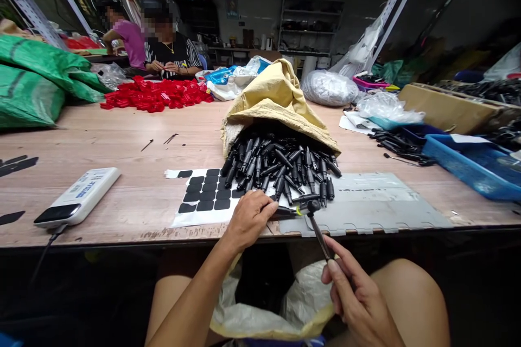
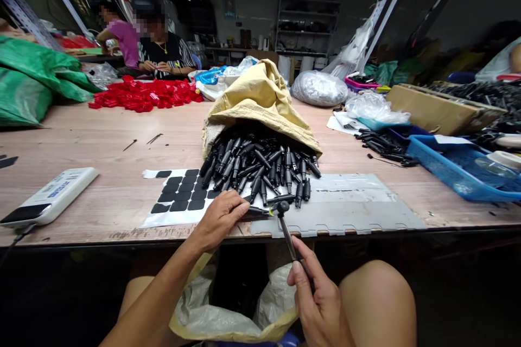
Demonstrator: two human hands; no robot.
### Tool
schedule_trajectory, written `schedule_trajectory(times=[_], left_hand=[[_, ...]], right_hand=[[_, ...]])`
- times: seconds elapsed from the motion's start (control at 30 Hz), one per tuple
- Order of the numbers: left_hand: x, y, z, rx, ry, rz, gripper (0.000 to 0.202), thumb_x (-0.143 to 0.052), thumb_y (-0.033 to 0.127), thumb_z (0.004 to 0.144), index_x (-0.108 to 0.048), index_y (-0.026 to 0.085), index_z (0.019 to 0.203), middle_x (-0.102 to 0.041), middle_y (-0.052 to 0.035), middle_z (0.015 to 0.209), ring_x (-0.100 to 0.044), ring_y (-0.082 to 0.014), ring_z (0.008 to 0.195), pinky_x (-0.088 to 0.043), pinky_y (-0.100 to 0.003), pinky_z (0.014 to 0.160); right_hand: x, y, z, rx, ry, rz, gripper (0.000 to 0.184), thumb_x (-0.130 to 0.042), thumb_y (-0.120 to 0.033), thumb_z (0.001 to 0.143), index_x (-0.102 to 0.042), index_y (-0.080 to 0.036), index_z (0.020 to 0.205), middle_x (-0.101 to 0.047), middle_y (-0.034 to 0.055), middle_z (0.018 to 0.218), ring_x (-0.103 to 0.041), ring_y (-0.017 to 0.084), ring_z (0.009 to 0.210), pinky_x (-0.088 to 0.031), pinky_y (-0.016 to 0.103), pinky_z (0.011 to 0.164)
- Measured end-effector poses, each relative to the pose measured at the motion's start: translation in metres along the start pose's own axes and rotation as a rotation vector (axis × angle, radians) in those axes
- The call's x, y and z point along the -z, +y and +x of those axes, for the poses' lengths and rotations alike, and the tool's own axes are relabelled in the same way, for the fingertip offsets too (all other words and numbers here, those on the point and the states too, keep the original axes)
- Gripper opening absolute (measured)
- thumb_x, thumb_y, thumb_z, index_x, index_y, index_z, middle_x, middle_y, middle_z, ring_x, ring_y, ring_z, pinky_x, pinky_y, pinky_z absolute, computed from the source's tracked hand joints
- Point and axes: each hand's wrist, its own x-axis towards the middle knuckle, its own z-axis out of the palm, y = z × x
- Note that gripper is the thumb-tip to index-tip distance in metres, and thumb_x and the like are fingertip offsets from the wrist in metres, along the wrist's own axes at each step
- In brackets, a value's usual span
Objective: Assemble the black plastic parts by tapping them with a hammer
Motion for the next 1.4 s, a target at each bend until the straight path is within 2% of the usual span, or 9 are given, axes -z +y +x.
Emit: schedule_trajectory(times=[0.13,0.27,0.43,0.7,0.87,1.07,1.23,1.4], left_hand=[[-0.002,-0.002,0.000,-0.005,0.010,0.059,0.044,-0.037,0.037,0.104,-0.049,0.020,0.066,-0.055,-0.0005,0.077,-0.049,-0.0174,0.079,-0.037,-0.032,0.076],[-0.004,-0.003,0.001,0.001,0.013,0.067,0.045,-0.033,0.038,0.106,-0.046,0.020,0.066,-0.053,-0.0006,0.076,-0.047,-0.0174,0.078,-0.037,-0.032,0.075],[-0.004,-0.003,0.001,0.003,0.010,0.070,0.047,-0.031,0.039,0.106,-0.051,0.020,0.068,-0.056,-0.0014,0.077,-0.049,-0.0182,0.080,-0.037,-0.033,0.077],[0.000,-0.001,-0.002,-0.019,0.005,0.052,0.050,-0.031,0.040,0.106,-0.050,0.020,0.065,-0.055,-0.0010,0.073,-0.050,-0.0174,0.078,-0.036,-0.032,0.075],[0.007,0.007,-0.010,-0.116,-0.095,0.039,0.048,-0.043,0.042,0.103,-0.055,0.019,0.062,-0.056,-0.0002,0.069,-0.051,-0.0151,0.072,-0.035,-0.033,0.075],[0.011,0.012,-0.021,-0.261,-0.260,0.055,0.025,-0.067,0.042,0.090,-0.071,0.023,0.075,-0.065,-0.0001,0.079,-0.055,-0.0177,0.082,-0.034,-0.035,0.084],[0.013,0.015,-0.024,-0.253,-0.307,0.061,0.019,-0.081,0.044,0.076,-0.075,0.026,0.077,-0.066,-0.0013,0.084,-0.056,-0.0204,0.087,-0.035,-0.037,0.088],[0.008,0.014,-0.022,-0.177,-0.255,0.013,0.019,-0.076,0.040,0.080,-0.070,0.022,0.076,-0.065,0.0001,0.073,-0.056,-0.0182,0.078,-0.038,-0.035,0.084]], right_hand=[[0.001,0.007,0.005,-0.151,-0.077,0.133,0.071,-0.062,-0.067,0.083,-0.048,-0.027,0.140,-0.061,-0.0021,0.076,-0.044,0.008,0.042,-0.032,0.019,0.034],[0.002,0.008,0.011,-0.244,-0.163,0.243,0.066,-0.064,-0.069,0.080,-0.051,-0.026,0.128,-0.061,-0.0028,0.074,-0.044,0.008,0.041,-0.034,0.020,0.034],[-0.002,0.000,0.009,-0.273,-0.110,0.333,0.060,-0.065,-0.067,0.080,-0.052,-0.025,0.121,-0.061,-0.0041,0.070,-0.040,0.006,0.041,-0.031,0.017,0.035],[-0.005,0.004,0.008,-0.293,-0.148,0.416,0.057,-0.065,-0.066,0.082,-0.051,-0.024,0.118,-0.060,-0.0046,0.071,-0.040,0.006,0.042,-0.031,0.016,0.036],[-0.005,0.005,0.008,-0.279,-0.145,0.415,0.054,-0.064,-0.066,0.083,-0.053,-0.024,0.115,-0.059,-0.0045,0.070,-0.040,0.005,0.042,-0.030,0.016,0.035],[-0.007,0.004,0.008,-0.261,-0.140,0.409,0.053,-0.064,-0.066,0.083,-0.053,-0.023,0.113,-0.059,-0.0046,0.069,-0.040,0.005,0.041,-0.030,0.015,0.035],[-0.004,0.009,0.012,-0.265,-0.183,0.412,0.054,-0.062,-0.067,0.084,-0.052,-0.023,0.114,-0.060,-0.0050,0.070,-0.041,0.005,0.041,-0.031,0.015,0.035],[-0.002,0.012,0.014,-0.265,-0.215,0.396,0.055,-0.061,-0.068,0.085,-0.051,-0.023,0.115,-0.060,-0.0054,0.071,-0.042,0.005,0.041,-0.032,0.016,0.035]])
